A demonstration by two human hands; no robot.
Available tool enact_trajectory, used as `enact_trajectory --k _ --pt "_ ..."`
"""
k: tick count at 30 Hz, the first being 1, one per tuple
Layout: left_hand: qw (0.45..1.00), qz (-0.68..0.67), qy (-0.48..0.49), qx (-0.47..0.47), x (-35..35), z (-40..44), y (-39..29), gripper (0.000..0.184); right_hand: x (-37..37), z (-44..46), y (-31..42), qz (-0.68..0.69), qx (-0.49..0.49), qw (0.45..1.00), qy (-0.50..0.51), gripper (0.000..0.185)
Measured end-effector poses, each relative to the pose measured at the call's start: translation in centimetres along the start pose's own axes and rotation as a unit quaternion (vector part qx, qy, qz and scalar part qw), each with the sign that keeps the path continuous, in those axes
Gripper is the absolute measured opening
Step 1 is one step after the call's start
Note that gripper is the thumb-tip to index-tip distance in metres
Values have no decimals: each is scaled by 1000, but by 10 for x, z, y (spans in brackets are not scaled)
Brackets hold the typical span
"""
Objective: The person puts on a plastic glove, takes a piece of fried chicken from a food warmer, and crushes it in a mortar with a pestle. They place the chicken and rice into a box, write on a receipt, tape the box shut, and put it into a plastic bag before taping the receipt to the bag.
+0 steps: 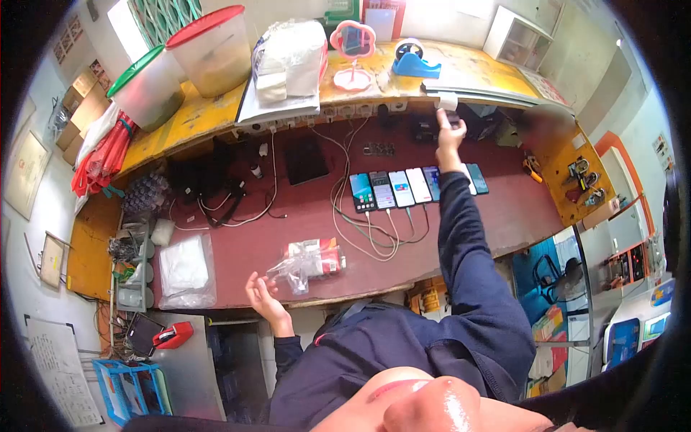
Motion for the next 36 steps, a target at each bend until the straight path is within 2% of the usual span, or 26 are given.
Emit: enact_trajectory --k 1,3,5,6,7,9,10,11,12,13,14,15,17,18,20,22,24,25,26,27,28,30,32,33,35,36 --pt "1000 6 1 -10 5 -8 2 24 -2 27 2 -5 63 998 -4 87" --pt "1000 -6 1 -10 17 -17 7 22 -9 49 7 44 138 978 148 89" --pt "998 -19 51 -10 30 -23 9 21 -1 52 -5 99 115 961 231 44" --pt "998 -12 59 -14 37 -24 11 21 8 36 -9 103 89 966 221 22" --pt "998 -15 56 -9 47 -27 7 21 19 16 -20 98 91 955 266 13" --pt "990 52 128 -34 74 -33 0 21 16 -83 13 55 24 906 419 11" --pt "976 68 206 -1 88 -29 4 26 17 -125 8 63 -57 851 519 8" --pt "960 68 269 -22 110 -33 -3 30 2 -180 38 52 -16 811 583 8" --pt "940 69 331 -46 129 -40 -10 33 -4 -221 41 51 -43 751 657 14" --pt "941 70 326 -50 138 -38 -5 33 -20 -251 71 36 -132 717 683 18" --pt "932 62 350 -63 148 -33 6 38 -30 -269 86 3 -109 671 733 18" --pt "922 55 375 -76 157 -30 12 42 -32 -281 89 40 -50 663 746 21" --pt "940 -19 325 -104 170 -30 -9 47 -32 -278 105 85 -9 671 736 24" --pt "938 -113 324 -39 184 -34 -21 52 -36 -268 118 61 -72 648 756 24" --pt "941 -133 310 -19 186 -32 -30 52 -38 -231 136 -10 -188 588 787 24" --pt "937 -183 297 -20 179 -23 -33 52 -30 -177 152 -57 -263 621 736 18" --pt "938 -168 299 -39 160 -10 -22 49 -11 -108 164 -49 -396 723 564 14" --pt "939 -163 300 -42 152 -7 -16 47 0 -67 168 -68 -396 773 492 19" --pt "949 -155 271 -52 146 -9 -14 44 20 -21 156 -63 -354 843 399 33" --pt "950 -157 266 -49 140 -14 -10 44 33 28 152 -70 -440 823 354 48" --pt "954 -155 251 -61 136 -18 -6 43 49 76 144 -201 -393 844 306 60" --pt "961 -145 224 -72 130 -29 5 42 60 112 146 -150 -252 855 428 79" --pt "966 -150 183 -103 123 -41 21 42 82 153 117 -85 -174 839 509 86" --pt "968 -151 162 -120 121 -46 27 43 107 182 87 -91 -181 836 509 87" --pt "970 -140 158 -123 117 -53 37 43 95 162 109 -153 -181 831 504 83" --pt "970 -133 155 -132 117 -56 40 43 92 151 113 -153 -145 858 468 81"
Point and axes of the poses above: each hand's wrist, its own z-axis towards the middle knuckle, its own x-axis out of the palm, y = z × x, the point moved 2 cm from there along z, towards the middle knuckle, and after that the axes turned 2 degrees about y, right-handed, at the moved point
